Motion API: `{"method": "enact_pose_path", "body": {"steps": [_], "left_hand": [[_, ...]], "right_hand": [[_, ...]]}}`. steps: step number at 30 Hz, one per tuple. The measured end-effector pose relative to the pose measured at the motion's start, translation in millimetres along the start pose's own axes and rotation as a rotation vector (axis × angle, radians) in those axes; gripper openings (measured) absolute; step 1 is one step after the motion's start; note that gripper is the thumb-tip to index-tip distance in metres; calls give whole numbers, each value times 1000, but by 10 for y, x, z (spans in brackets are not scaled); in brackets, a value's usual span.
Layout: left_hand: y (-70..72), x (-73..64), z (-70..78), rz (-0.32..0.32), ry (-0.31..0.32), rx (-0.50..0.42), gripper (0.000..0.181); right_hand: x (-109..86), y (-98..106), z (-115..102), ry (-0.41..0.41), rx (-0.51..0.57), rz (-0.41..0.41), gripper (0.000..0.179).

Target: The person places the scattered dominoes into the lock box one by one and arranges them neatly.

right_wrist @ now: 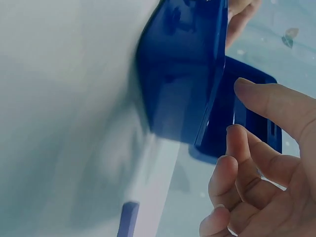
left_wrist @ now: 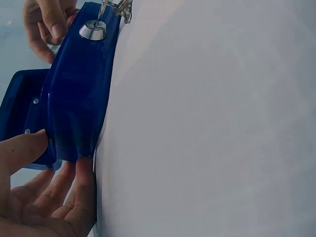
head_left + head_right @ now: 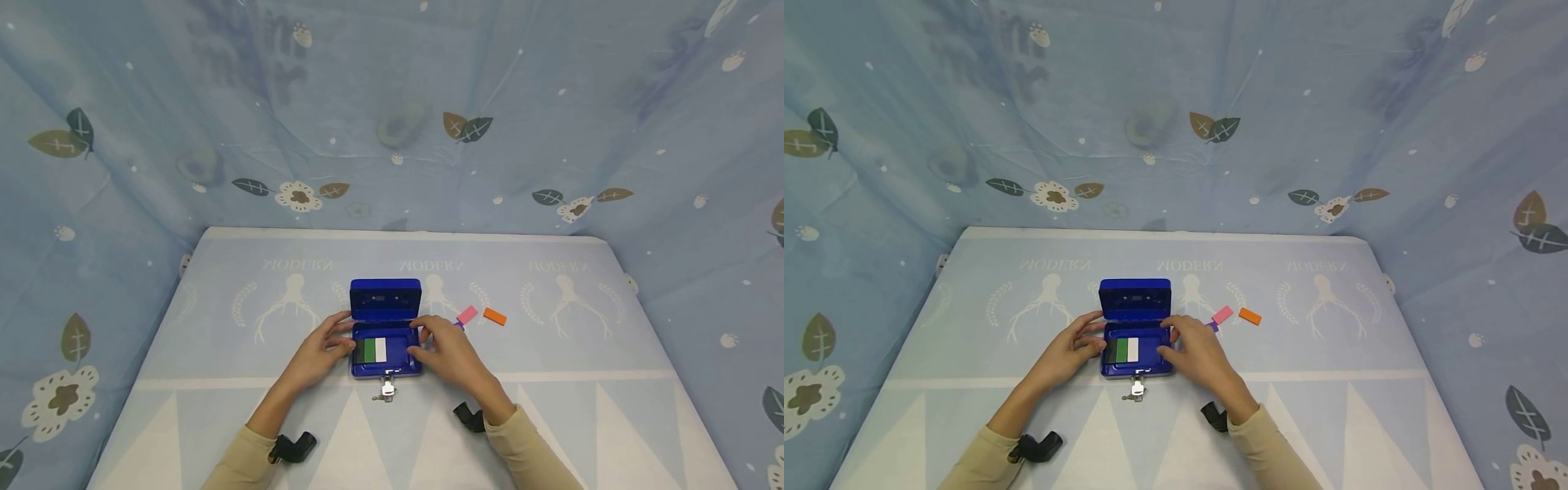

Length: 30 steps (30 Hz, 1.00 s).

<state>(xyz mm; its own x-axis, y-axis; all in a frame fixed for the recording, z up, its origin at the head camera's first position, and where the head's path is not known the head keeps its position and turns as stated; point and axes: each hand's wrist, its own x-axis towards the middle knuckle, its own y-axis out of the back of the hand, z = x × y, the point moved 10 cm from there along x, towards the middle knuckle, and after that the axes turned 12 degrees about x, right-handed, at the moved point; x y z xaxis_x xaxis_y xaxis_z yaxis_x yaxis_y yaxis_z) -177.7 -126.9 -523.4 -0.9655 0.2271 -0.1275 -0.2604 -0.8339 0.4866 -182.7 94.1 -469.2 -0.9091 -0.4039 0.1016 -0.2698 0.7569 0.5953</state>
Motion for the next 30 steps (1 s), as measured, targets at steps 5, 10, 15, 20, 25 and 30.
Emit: {"method": "enact_pose_path", "body": {"steps": [5,10,15,20,25,30], "left_hand": [[-2,3,-8,-2,2,-12,60],[-11,2,8,-9,-15,-27,60],[-11,-4,22,-6,-20,-37,60],[-9,-4,1,2,1,-15,60],[-7,-3,-15,1,18,-8,60],[-7,-5,-8,0,20,-8,60]], "right_hand": [[-58,120,104,-20,10,41,41],[-97,237,215,-35,7,85,39],[-153,336,317,-48,12,111,38],[-224,457,426,-85,-4,145,38],[-284,594,555,-140,-8,179,38],[-340,707,683,-192,9,191,37]]}}
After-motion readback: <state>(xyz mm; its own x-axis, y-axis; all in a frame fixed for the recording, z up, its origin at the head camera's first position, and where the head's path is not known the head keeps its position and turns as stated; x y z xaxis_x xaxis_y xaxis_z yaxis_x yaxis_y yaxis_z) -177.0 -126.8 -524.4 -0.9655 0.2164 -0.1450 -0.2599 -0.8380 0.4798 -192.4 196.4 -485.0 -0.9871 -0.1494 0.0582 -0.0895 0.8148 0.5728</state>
